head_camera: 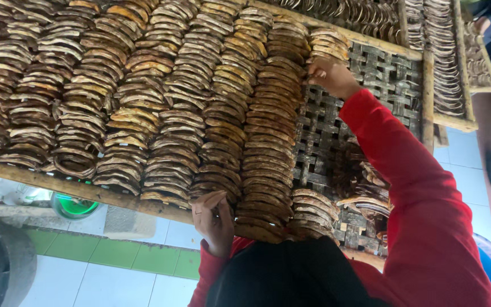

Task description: The person sorts dried banana slices on a wooden rack, moving pieces from a pile to an organized row by hand.

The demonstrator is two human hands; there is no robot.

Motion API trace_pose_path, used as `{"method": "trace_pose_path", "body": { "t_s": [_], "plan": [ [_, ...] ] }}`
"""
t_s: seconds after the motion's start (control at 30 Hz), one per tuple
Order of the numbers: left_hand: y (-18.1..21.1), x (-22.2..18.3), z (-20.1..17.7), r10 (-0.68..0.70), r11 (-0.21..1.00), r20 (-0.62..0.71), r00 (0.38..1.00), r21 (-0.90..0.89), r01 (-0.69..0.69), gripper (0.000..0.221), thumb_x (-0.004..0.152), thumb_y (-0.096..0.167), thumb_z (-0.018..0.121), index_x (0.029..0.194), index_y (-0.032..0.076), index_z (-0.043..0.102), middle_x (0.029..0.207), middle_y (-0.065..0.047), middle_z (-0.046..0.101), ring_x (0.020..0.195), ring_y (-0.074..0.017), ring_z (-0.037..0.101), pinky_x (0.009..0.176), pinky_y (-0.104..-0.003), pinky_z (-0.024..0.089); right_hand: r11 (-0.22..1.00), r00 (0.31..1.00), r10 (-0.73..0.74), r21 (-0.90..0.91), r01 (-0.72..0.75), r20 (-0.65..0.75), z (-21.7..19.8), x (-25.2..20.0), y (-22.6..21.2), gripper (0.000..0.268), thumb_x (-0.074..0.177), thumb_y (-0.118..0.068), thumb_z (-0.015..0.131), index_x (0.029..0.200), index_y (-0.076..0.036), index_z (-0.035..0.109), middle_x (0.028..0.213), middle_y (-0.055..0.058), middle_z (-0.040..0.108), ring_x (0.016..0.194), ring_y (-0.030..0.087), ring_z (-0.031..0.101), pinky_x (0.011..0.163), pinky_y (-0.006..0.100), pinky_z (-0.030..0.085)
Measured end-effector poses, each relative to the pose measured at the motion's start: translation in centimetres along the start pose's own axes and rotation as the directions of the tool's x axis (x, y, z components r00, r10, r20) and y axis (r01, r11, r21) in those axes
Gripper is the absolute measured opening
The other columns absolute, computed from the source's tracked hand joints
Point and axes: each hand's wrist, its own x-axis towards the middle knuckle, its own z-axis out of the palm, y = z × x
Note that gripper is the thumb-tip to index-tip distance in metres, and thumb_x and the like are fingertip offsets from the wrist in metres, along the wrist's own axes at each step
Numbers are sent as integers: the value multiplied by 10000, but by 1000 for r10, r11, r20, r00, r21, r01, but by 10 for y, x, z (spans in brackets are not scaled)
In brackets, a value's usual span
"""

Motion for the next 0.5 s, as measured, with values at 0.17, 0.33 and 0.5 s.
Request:
{"method": "trace_pose_path", "body": {
  "t_s": [0.17, 0.33, 0.5],
  "plan": [
    [0, 1, -1, 4, 1000, 15, 1000, -20, -3, 187, 938, -57, 684, 1082, 62, 668, 1076, -88, 714, 1001, -255, 662, 920, -364, 499, 919, 971, -58, -393, -40, -234, 16, 1, 4, 218, 879, -286, 845, 1006, -127, 768, 1000, 95, 731, 872, 287, 693, 742, 417, 580],
    [-1, 3, 0, 17, 1000, 10, 1000, -12, -17, 189, 937, -62, 680, 1078, 64, 670, 1074, -89, 717, 991, -252, 662, 911, -360, 501, 922, 935, -63, -380, -79, -348, 20, 5, 11, 99, 1045, -163, 727, 1098, -80, 739, 1008, 111, 756, 778, 227, 721, 662, 366, 612],
    [-3, -4, 0, -5, 1000, 49, 999, -21, 6, 189, 942, -54, 687, 1095, 57, 672, 1075, -101, 709, 1003, -261, 656, 912, -365, 506, 927, 933, -190, -368, 68, -306, -51, -45, -32, 87, 1138, -26, 638, 1191, -2, 703, 1045, 156, 765, 775, 230, 745, 646, 328, 613]
  ]
}}
